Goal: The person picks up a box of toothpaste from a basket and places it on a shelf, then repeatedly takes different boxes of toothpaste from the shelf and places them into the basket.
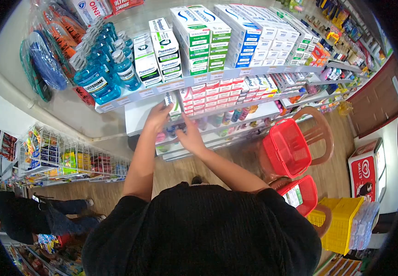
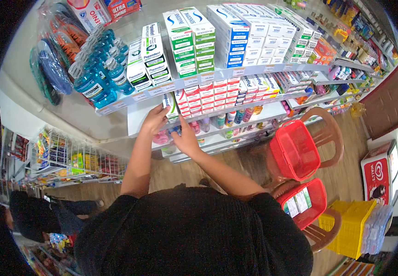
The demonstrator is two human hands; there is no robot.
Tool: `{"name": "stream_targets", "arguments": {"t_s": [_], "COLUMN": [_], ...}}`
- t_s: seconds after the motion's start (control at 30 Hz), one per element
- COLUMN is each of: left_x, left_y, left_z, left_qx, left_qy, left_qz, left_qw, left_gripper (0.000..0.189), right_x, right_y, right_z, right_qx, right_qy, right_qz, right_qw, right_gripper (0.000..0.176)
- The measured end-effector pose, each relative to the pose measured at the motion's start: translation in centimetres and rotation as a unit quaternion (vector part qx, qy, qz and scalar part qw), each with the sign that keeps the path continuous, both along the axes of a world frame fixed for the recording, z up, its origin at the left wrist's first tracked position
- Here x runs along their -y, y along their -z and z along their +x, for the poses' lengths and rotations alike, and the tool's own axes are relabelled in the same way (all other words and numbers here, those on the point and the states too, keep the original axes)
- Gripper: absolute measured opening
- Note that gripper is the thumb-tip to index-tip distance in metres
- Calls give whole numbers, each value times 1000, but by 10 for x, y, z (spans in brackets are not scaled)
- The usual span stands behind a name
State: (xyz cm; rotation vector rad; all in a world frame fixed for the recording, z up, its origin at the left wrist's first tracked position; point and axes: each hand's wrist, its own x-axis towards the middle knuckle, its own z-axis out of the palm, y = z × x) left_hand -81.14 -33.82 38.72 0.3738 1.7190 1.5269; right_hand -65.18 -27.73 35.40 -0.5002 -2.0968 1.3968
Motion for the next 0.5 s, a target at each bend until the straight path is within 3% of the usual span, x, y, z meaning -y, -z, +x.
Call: {"name": "stream_targets", "arguments": {"t_s": [0.13,0.2,0.27,0.33,0.37,0.43,0.5], "left_x": [4,6,13,19,22,25,28], "left_y": [9,9,17,26,29,49,97], "left_z": [-1,9,24,58,77,114,136], "left_qx": [-7,-28,-94,-169,-152,-169,-252], "left_qy": [9,-43,-65,-172,-185,-205,-202], "left_qz": [38,35,52,79,95,138,132], "left_qw": [999,998,992,967,966,954,937], "left_gripper": [35,41,43,42,43,44,44], "right_x": [-1,-1,-3,-5,-9,-16,-22], "right_y": [7,13,26,19,26,45,80], "right_z": [-1,1,7,37,57,100,149], "right_qx": [6,12,-42,-60,-57,33,91], "right_qy": [-15,15,-36,-30,12,-67,-13], "right_qz": [-12,7,-44,22,16,-66,-66], "right_qw": [1000,1000,997,998,998,995,994], "right_gripper": [71,71,71,70,70,66,60]}}
